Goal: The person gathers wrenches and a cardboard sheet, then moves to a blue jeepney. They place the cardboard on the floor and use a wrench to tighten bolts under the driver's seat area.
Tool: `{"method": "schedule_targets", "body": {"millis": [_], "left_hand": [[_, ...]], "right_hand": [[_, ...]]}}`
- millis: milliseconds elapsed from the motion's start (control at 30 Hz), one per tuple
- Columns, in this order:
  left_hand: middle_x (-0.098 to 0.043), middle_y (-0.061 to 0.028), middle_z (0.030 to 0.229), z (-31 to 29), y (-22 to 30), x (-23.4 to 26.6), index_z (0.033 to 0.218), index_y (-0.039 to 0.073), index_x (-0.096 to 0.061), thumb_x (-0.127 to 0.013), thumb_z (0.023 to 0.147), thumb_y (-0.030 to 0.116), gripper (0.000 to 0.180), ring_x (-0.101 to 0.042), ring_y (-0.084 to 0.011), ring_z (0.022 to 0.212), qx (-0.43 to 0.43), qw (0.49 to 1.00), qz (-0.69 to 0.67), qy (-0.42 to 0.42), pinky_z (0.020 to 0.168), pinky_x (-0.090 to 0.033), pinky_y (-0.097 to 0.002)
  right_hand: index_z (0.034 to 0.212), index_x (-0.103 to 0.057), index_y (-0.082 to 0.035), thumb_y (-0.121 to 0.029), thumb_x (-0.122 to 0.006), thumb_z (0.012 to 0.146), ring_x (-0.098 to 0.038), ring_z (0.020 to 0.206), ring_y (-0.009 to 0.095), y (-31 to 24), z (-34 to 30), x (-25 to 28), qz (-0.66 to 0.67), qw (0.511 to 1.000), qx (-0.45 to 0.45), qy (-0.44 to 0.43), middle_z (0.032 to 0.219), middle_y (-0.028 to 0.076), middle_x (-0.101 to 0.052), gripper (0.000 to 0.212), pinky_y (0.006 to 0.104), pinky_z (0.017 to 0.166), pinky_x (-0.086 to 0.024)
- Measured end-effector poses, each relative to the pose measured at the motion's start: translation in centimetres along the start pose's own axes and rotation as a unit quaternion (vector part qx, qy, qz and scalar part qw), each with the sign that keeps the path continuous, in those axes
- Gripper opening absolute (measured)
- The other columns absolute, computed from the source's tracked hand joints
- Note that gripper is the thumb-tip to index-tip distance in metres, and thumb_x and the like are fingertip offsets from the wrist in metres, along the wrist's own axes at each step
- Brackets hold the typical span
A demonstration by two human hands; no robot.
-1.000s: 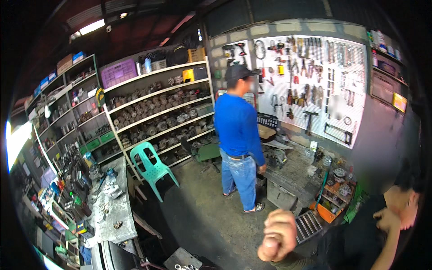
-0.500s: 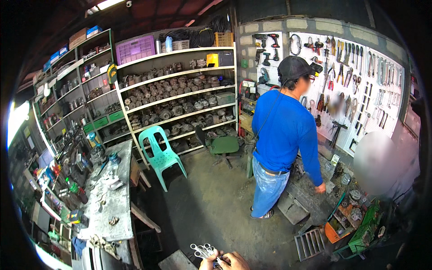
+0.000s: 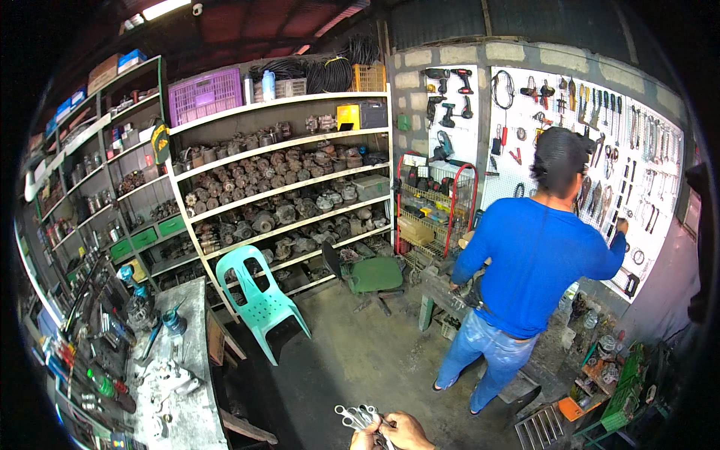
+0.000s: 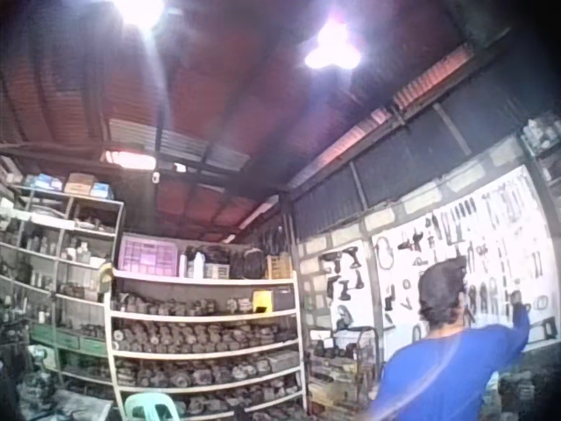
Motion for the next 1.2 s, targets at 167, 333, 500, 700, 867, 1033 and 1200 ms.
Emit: {"method": "schedule_targets", "body": {"millis": [167, 333, 500, 700, 867, 1033, 1200], "left_hand": [[-0.064, 0.0033, 0.09, 4.3, 5.8, 1.6, 0.117, 0.018, -0.062, -0.063, 0.097, 0.017, 0.02, -0.056, -0.0047, 0.068, -0.022, 0.998, 0.026, 0.059, 0.052, -0.043, -0.0208], [-0.069, -0.0082, 0.095, 12.2, 10.9, 6.3, 0.106, 0.006, -0.066, -0.064, 0.097, 0.022, 0.019, -0.065, -0.0224, 0.084, 0.017, 0.993, -0.064, 0.101, 0.075, -0.054, -0.0374], [-0.064, -0.0069, 0.08, 21.3, 19.3, 11.8, 0.088, 0.007, -0.062, -0.07, 0.091, 0.023, 0.018, -0.063, -0.0259, 0.073, -0.07, 0.976, -0.117, 0.172, 0.071, -0.056, -0.0427], [-0.05, 0.0056, 0.069, 25.7, 33.3, 11.7, 0.083, 0.019, -0.058, -0.066, 0.094, 0.028, 0.016, -0.046, -0.0102, 0.059, -0.095, 0.924, -0.03, 0.369, 0.054, -0.036, -0.0243], [-0.035, 0.0055, 0.063, 26.9, 39.5, 9.4, 0.07, 0.021, -0.041, -0.064, 0.096, 0.032, 0.036, -0.036, -0.0119, 0.056, -0.135, 0.913, 0.093, 0.373, 0.052, -0.031, -0.0295], [-0.039, 0.0047, 0.057, 33.3, 41.8, 11.8, 0.071, 0.018, -0.047, -0.065, 0.095, 0.034, 0.034, -0.035, -0.0124, 0.047, -0.058, 0.901, 0.124, 0.411, 0.043, -0.032, -0.033], [-0.041, 0.004, 0.057, 48.1, 47.3, 15.8, 0.072, 0.017, -0.049, -0.066, 0.094, 0.034, 0.032, -0.037, -0.0127, 0.046, -0.008, 0.91, 0.184, 0.37, 0.042, -0.033, -0.0337]], "right_hand": [[0.106, -0.071, -0.002, -0.028, -0.067, 0.088, -0.067, 0.098, 0.031, -0.3, 8.2, -3.7, -0.01, 0.984, -0.103, -0.145, 0.099, 0.014, -0.069, 0.031, 0.0417, 0.084, -0.051], [0.12, -0.064, -0.004, -0.025, -0.063, 0.089, -0.059, 0.111, 0.033, -1.9, 14.9, -7.1, -0.105, 0.974, 0.089, -0.182, 0.11, 0.016, -0.062, 0.037, 0.042, 0.093, -0.048], [0.132, -0.06, -0.009, -0.034, -0.064, 0.093, -0.06, 0.112, 0.035, -0.3, 25.7, -8.0, -0.022, 0.985, 0.087, -0.146, 0.121, 0.018, -0.059, 0.047, 0.0432, 0.093, -0.049], [0.126, -0.062, -0.003, -0.044, -0.057, 0.096, -0.066, 0.105, 0.036, 11.8, 40.4, -10.2, -0.09, 0.95, -0.064, -0.292, 0.107, 0.019, -0.069, 0.051, 0.0463, 0.089, -0.052], [0.138, -0.056, -0.008, -0.055, -0.052, 0.095, -0.06, 0.114, 0.036, 19.5, 46.4, -10.4, -0.151, 0.78, -0.208, -0.571, 0.128, 0.017, -0.062, 0.064, 0.0439, 0.097, -0.05], [0.137, -0.06, -0.011, -0.057, -0.054, 0.095, -0.061, 0.111, 0.029, 18.6, 52.3, -8.9, 0.004, 0.727, -0.355, -0.588, 0.126, 0.011, -0.064, 0.062, 0.0397, 0.093, -0.051], [0.126, -0.069, -0.015, -0.058, -0.055, 0.094, -0.061, 0.112, 0.024, 19.0, 65.1, -10.7, 0.061, 0.854, -0.315, -0.41, 0.121, 0.007, -0.067, 0.056, 0.036, 0.092, -0.051]]}}
Point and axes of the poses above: each hand's wrist, its own z-axis towards the middle knuckle, its own x-axis out of the back of the hand, y = z × x, the point moved 1 cm from there along z, towards the middle knuckle
